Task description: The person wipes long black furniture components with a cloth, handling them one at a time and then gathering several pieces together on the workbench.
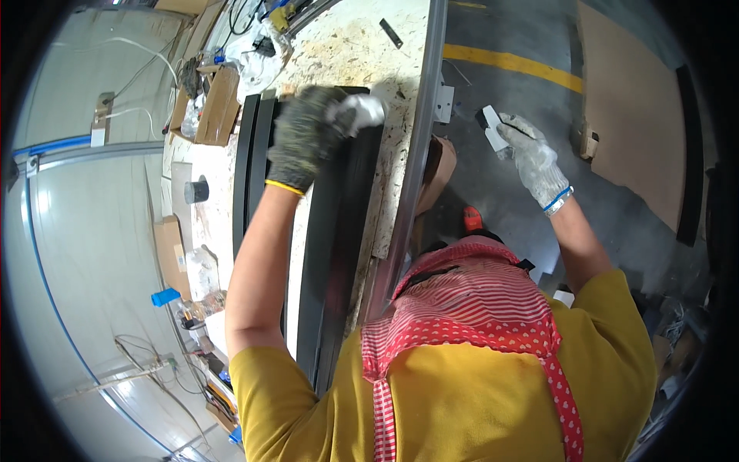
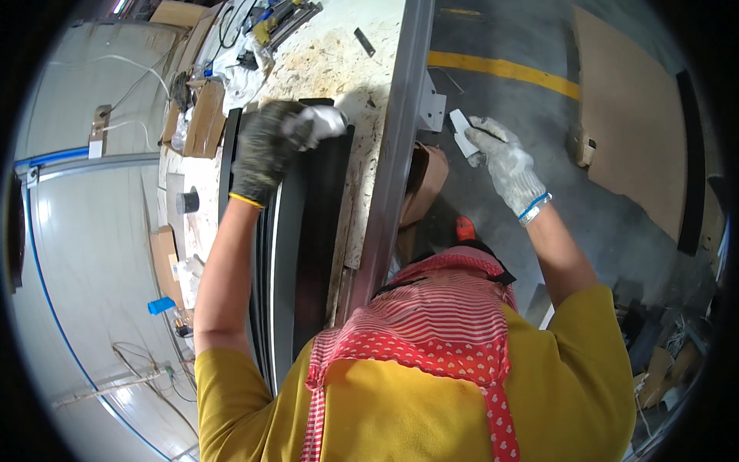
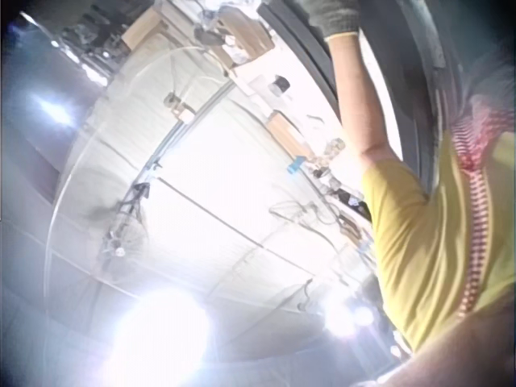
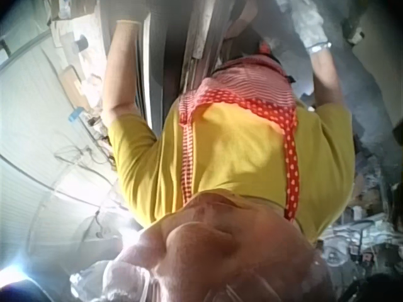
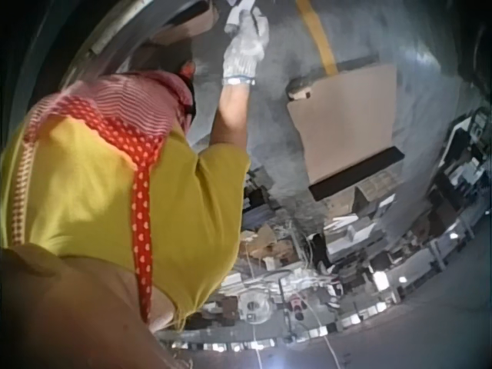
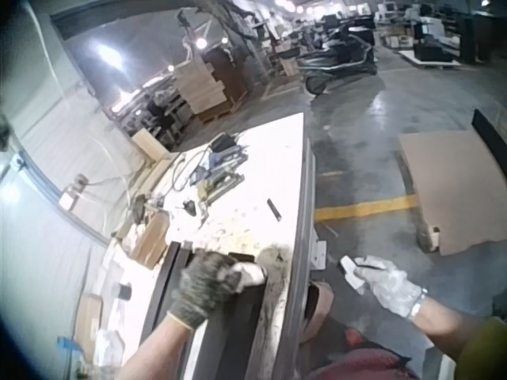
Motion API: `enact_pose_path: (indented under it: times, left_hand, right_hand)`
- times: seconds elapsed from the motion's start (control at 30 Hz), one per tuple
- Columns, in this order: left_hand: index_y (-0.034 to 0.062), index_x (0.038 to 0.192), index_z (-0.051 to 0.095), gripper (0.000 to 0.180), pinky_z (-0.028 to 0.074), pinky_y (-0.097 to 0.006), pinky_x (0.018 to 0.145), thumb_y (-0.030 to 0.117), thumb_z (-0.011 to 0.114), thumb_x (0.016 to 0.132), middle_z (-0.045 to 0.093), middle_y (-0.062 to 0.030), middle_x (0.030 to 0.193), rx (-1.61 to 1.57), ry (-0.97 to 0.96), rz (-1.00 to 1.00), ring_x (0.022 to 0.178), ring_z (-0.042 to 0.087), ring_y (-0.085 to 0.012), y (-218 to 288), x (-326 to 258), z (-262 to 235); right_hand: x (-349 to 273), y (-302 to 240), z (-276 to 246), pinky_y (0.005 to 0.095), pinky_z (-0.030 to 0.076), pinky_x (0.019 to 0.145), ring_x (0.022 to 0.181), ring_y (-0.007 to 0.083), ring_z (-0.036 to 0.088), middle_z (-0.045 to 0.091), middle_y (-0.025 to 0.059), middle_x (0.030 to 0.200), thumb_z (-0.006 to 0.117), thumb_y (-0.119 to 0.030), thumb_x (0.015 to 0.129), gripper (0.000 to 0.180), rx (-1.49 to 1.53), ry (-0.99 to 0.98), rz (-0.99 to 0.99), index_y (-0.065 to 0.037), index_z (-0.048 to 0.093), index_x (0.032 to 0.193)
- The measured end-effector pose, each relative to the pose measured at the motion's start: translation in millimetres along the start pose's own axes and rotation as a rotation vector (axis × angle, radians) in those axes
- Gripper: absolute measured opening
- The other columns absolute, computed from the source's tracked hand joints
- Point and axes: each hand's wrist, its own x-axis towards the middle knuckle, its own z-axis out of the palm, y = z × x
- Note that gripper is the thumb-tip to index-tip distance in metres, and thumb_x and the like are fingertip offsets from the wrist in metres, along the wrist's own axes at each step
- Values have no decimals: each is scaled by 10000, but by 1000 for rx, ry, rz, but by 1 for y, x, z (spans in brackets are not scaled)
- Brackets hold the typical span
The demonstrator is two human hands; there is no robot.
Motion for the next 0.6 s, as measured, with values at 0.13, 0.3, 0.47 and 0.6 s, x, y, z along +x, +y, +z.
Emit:
enact_pose_path:
  times: [0.13,0.3,0.47,0.6]
  left_hand:
    - [41,1125,646,327,536,-315,715,308,687,940,691,-117,912,-492,125,-498,806,667,-187,-22,-30,-9]
    - [75,1073,661,251,530,-322,663,280,691,931,690,-121,928,-426,201,-403,791,662,-202,-1,-84,-17]
    - [133,1052,671,231,500,-427,779,210,695,836,624,-136,1019,72,43,-135,921,615,-319,81,-134,-19]
    - [136,1065,649,293,490,-427,787,287,685,816,598,-112,1013,105,185,-228,934,588,-313,86,-174,-10]
  right_hand:
    - [-5,-22,25,255,486,677,858,124,630,669,57,1064,716,-174,899,399,-33,-89,-87,8,601,1235]
    - [5,-41,88,250,492,745,907,115,613,648,77,1101,709,-202,903,474,-49,-337,-248,39,578,1290]
    - [29,-26,163,359,480,1006,1177,308,589,616,172,1259,504,-67,933,352,-820,-487,-1337,-50,658,1249]
    - [51,-6,208,408,391,1116,1278,372,509,561,199,1361,388,60,835,547,-1106,-540,-1500,-92,649,1291]
